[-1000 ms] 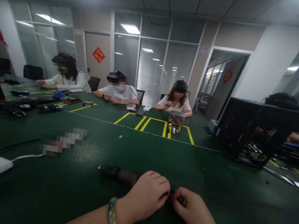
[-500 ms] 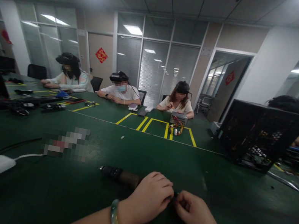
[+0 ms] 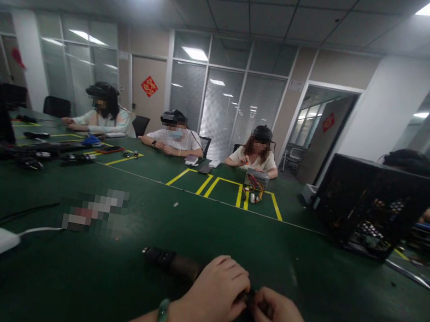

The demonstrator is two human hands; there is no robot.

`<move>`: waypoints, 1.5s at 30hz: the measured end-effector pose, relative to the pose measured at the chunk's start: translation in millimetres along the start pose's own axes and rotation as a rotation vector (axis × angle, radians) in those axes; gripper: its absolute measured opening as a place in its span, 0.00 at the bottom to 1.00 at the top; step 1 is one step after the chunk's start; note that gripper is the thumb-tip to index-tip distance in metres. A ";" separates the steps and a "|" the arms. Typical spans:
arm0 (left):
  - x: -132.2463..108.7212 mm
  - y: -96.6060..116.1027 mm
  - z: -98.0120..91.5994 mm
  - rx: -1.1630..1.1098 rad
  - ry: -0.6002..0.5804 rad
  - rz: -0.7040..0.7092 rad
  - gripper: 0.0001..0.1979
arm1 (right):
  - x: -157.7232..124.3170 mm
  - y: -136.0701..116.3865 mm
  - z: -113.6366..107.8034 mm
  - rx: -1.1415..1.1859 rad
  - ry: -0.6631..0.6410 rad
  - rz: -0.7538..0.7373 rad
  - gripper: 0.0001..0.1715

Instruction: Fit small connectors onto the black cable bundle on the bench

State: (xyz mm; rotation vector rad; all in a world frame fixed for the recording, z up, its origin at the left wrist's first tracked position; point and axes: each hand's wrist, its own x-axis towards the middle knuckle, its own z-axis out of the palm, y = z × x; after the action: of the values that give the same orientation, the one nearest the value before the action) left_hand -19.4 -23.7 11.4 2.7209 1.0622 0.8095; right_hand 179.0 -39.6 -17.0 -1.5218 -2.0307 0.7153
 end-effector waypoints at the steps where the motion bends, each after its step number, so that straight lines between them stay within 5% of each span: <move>1: -0.2 -0.2 -0.1 -0.006 0.007 -0.008 0.07 | 0.3 0.2 0.1 0.002 -0.001 0.001 0.06; 8: -2.2 -1.6 1.3 -0.015 -0.020 0.070 0.03 | 0.6 3.9 1.5 0.004 -0.009 -0.004 0.06; 45: -2.8 0.3 5.1 -0.027 0.027 -0.018 0.07 | 0.2 4.7 1.6 0.005 -0.009 -0.007 0.05</move>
State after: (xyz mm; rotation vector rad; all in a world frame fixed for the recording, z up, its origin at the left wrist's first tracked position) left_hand -18.3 -25.3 5.9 2.6817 1.0714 0.8538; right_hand 181.1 -38.5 -21.3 -1.5104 -2.0379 0.7255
